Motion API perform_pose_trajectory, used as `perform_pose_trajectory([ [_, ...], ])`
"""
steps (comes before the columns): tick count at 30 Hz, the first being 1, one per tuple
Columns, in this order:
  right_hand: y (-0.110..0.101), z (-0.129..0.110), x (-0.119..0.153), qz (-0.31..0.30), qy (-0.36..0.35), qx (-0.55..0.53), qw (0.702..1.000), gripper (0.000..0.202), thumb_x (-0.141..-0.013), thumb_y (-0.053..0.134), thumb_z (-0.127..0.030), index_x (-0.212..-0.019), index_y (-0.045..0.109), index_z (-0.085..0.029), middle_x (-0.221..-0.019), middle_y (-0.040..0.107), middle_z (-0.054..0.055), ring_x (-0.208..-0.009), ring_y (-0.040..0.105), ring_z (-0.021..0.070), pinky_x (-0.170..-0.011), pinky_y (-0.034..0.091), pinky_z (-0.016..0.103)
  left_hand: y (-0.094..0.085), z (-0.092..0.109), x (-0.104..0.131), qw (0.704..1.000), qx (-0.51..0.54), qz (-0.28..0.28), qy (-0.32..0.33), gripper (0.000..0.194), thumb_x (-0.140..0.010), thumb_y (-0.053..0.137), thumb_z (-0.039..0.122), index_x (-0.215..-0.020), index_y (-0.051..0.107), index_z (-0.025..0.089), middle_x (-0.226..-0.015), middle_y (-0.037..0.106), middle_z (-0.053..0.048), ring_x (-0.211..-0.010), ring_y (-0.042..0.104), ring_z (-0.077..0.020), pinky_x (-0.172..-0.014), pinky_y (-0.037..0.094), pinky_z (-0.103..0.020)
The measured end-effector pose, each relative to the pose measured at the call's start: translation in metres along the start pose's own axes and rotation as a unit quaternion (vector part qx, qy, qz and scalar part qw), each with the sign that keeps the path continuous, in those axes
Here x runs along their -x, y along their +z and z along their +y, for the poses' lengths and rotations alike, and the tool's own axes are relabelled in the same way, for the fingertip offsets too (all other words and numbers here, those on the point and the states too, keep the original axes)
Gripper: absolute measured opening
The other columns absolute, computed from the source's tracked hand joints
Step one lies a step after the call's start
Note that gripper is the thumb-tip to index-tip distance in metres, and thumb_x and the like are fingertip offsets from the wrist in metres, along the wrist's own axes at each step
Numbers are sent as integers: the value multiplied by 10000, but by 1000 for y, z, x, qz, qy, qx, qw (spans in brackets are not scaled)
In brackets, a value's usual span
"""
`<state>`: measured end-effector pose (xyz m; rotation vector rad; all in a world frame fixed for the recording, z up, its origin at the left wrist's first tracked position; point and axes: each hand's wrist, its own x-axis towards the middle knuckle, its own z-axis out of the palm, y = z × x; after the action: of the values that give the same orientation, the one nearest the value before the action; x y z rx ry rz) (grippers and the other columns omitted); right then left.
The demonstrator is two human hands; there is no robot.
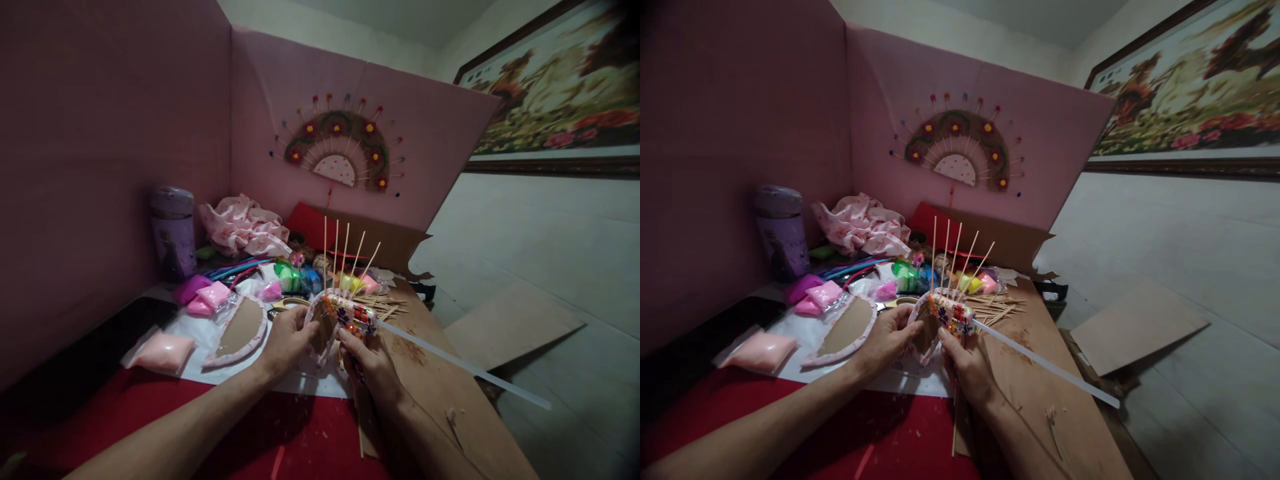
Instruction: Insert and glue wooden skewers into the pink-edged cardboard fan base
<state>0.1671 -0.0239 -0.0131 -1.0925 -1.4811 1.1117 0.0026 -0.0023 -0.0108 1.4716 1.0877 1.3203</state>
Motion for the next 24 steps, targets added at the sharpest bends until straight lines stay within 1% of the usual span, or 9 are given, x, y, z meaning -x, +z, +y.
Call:
perform_pose_trajectory([
  [6,2,1,1,15,8,-24,1000,421,-845,567,-463,-544,518,-171,-365,388,-54,-339,339,77,-355,226,222,0,-2,0,1000,2,2,7,162,-704,598,277,-787,665,154,-711,683,-43,-665,615,-175,-602,460,-262],
  [11,1,2,1,6,19,-33,999,412,-841,569,-467,-561,528,-169,-379,409,-48,-342,348,81,-355,229,227,0,-2,0,1000,4,9,11,147,-694,609,259,-785,672,162,-700,683,-39,-673,614,-180,-607,460,-263],
  [14,1,2,1,10,21,-36,999,403,-835,580,-466,-572,535,-164,-399,424,-45,-358,361,81,-365,242,225,-1,-2,0,1000,4,8,11,150,-697,607,252,-794,673,159,-702,683,-40,-666,611,-177,-602,457,-261],
  [18,1,2,1,15,25,-38,999,399,-832,584,-465,-572,528,-167,-396,414,-51,-345,345,75,-358,231,222,-1,-2,0,1000,-1,4,12,162,-708,601,260,-810,673,157,-705,682,-38,-659,609,-172,-590,450,-256],
  [24,3,-3,2,2,31,-44,999,385,-817,589,-479,-598,519,-171,-406,411,-57,-322,335,71,-333,226,216,-1,0,1,1000,-14,4,14,168,-720,596,274,-810,673,154,-696,675,-41,-631,600,-165,-556,433,-248],
])
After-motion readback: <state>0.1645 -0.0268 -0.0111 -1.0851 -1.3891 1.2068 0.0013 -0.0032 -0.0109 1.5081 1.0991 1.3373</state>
